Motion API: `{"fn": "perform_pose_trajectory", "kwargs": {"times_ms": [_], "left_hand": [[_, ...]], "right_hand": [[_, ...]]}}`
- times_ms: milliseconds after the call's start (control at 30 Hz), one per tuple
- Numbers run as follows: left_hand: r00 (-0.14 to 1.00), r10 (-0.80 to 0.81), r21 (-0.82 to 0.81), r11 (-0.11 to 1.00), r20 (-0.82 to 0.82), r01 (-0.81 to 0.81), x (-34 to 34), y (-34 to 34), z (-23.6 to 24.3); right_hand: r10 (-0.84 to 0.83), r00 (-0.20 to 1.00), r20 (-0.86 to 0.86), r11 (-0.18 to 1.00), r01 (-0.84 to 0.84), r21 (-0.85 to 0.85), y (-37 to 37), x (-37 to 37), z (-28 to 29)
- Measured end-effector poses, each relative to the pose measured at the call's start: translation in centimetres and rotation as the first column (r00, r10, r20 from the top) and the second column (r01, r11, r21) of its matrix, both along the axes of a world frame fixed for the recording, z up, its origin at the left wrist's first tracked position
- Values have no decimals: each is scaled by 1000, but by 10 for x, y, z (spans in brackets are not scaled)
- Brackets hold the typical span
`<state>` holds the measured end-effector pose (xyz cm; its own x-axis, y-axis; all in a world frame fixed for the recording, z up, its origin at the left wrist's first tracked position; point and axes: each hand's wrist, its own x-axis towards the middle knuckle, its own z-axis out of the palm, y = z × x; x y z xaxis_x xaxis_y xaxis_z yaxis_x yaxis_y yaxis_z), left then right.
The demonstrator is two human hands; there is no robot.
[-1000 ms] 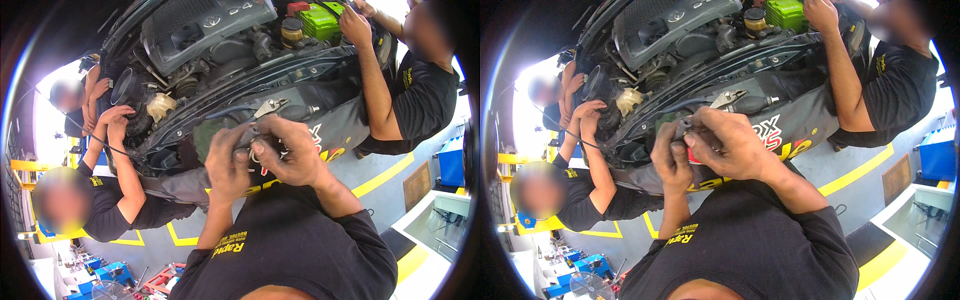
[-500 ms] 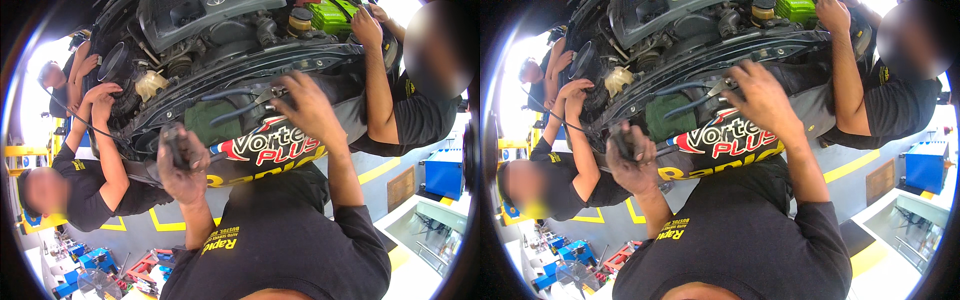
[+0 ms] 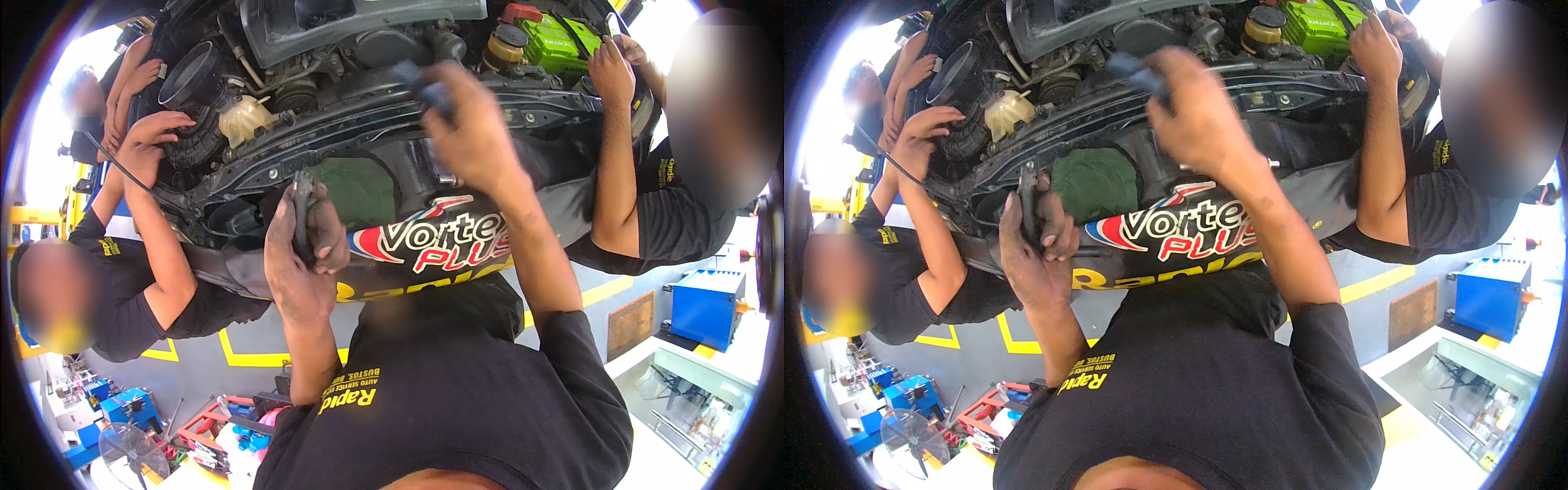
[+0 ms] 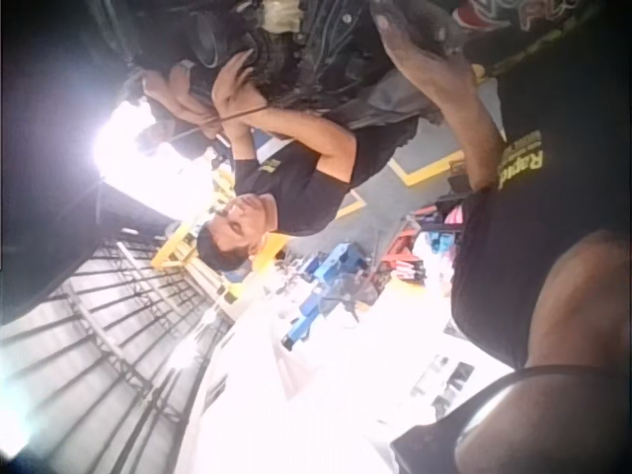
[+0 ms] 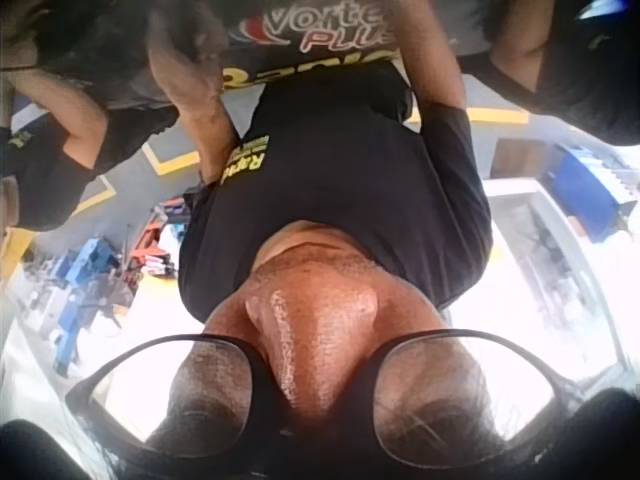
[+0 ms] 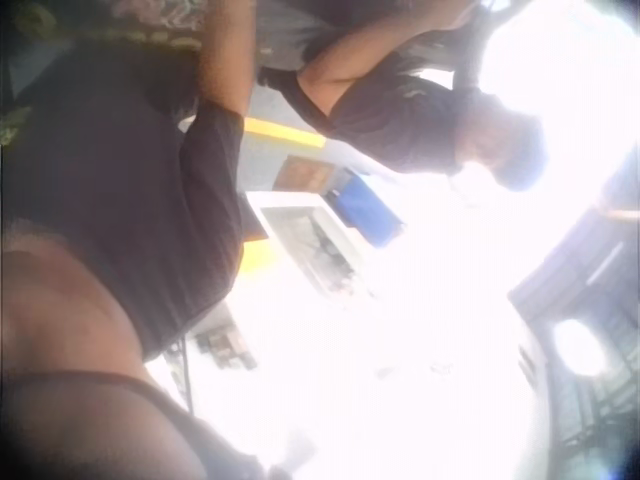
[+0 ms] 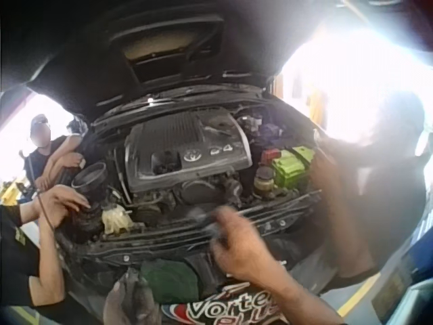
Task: The person detaches a hose from an engine component by hand, uses pliers to adjust a clamp, and then attaches a new fitting to the hose.
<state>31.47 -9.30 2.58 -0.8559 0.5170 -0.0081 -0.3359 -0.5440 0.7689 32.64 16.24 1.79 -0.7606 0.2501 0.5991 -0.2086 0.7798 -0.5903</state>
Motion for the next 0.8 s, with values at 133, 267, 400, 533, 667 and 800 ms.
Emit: {"fn": "perform_pose_trajectory", "kwargs": {"times_ms": [133, 267, 400, 533, 667, 800], "left_hand": [[990, -43, -26, 999, 138, 47, -4, 4, -1], [998, 4, -286, 958, 56, 12, 11, 36, 10], [999, -51, -159, 986, -13, 48, 26, 56, 12], [984, -172, -302, 942, -54, 148, 36, 54, 13], [977, -211, -252, 946, -6, 203, 41, 52, 8], [993, -114, -255, 959, 36, 119, 41, 51, 2]], "right_hand": [[235, 869, -435, 749, -447, -489, 28, 22, 38], [213, 525, -824, 307, -837, -454, -5, 63, 57], [294, 481, -826, 168, -877, -451, -41, 77, 44], [189, 553, -812, 32, -830, -557, -55, 74, 43], [206, 527, -824, -46, -836, -547, -45, 73, 43], [274, 457, -846, -70, -868, -491, -29, 69, 33]]}}
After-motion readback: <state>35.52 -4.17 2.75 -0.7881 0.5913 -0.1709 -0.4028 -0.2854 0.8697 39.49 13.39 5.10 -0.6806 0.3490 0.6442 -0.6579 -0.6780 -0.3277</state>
